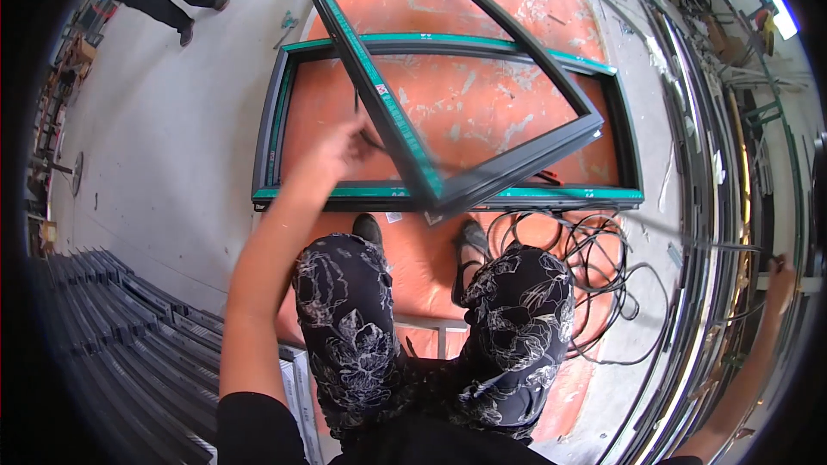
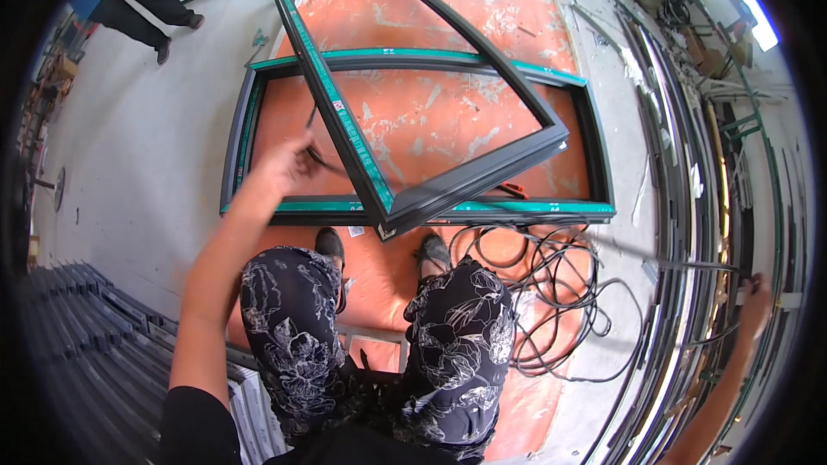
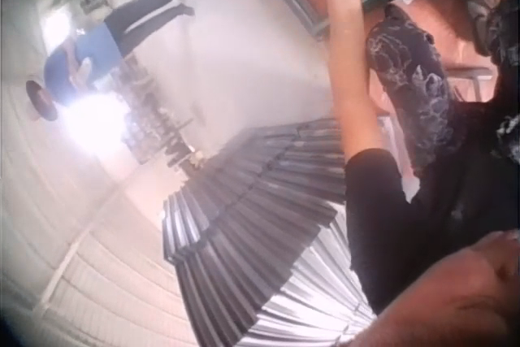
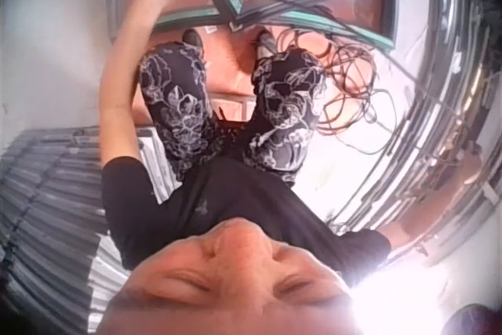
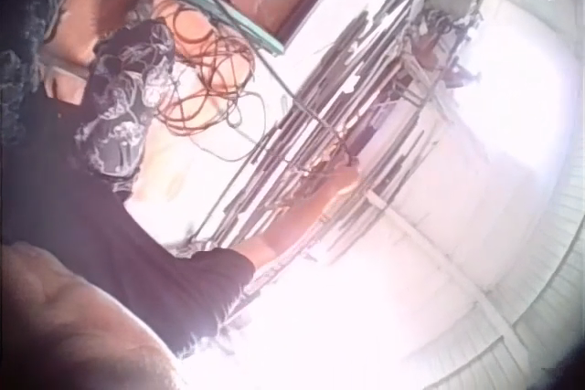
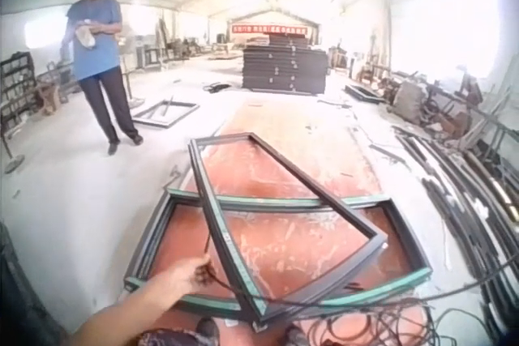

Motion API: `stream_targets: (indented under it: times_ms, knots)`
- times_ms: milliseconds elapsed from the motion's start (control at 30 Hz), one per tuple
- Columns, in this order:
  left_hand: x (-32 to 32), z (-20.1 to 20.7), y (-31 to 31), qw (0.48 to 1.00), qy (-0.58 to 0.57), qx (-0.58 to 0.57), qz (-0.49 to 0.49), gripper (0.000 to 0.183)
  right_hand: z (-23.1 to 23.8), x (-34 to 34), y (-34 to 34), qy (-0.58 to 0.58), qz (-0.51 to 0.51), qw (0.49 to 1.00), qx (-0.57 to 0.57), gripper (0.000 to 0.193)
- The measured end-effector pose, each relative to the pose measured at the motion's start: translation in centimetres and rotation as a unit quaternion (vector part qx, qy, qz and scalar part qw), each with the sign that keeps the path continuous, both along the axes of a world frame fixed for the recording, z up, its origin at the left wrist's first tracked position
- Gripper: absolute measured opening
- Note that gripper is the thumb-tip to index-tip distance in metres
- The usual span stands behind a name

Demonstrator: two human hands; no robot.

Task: The person assembles a window frame by inserting a rubber gasket into the frame groove, using pliers to trim the gasket, and pressing the frame sections together.

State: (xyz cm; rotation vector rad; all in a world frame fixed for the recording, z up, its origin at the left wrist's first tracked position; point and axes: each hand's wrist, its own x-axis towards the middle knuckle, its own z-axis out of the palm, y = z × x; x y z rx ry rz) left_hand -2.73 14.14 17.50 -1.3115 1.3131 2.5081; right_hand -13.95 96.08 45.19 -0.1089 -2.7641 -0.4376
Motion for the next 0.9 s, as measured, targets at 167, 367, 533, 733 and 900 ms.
stream_targets:
  times_ms: [167, 367, 533, 733, 900]
  knots:
    - [3.0, -3.2, 1.0, 0.985, 0.058, 0.1, -0.131, 0.015, -7.1, 4.2, -16.6, -0.41, -0.07, 0.909, -0.013, 0.061]
    - [4.7, -6.4, 1.5, 0.981, -0.018, 0.097, -0.167, 0.016, -17.1, 2.1, -43.5, -0.411, 0.34, 0.812, -0.238, 0.038]
    - [2.7, -6.4, 3.3, 0.98, 0.012, 0.143, -0.136, 0.029, -25.1, 2.2, -55.9, -0.487, 0.569, 0.61, -0.26, 0.051]
    - [1.1, -5.3, 4.1, 0.985, -0.027, 0.113, -0.126, 0.025, -30.4, 5.1, -58.9, -0.573, 0.418, 0.509, -0.487, 0.073]
    - [0.9, -5.5, 5.4, 0.991, -0.052, 0.072, -0.099, 0.029, -31.6, 6.3, -57.1, -0.609, 0.343, 0.474, -0.535, 0.065]
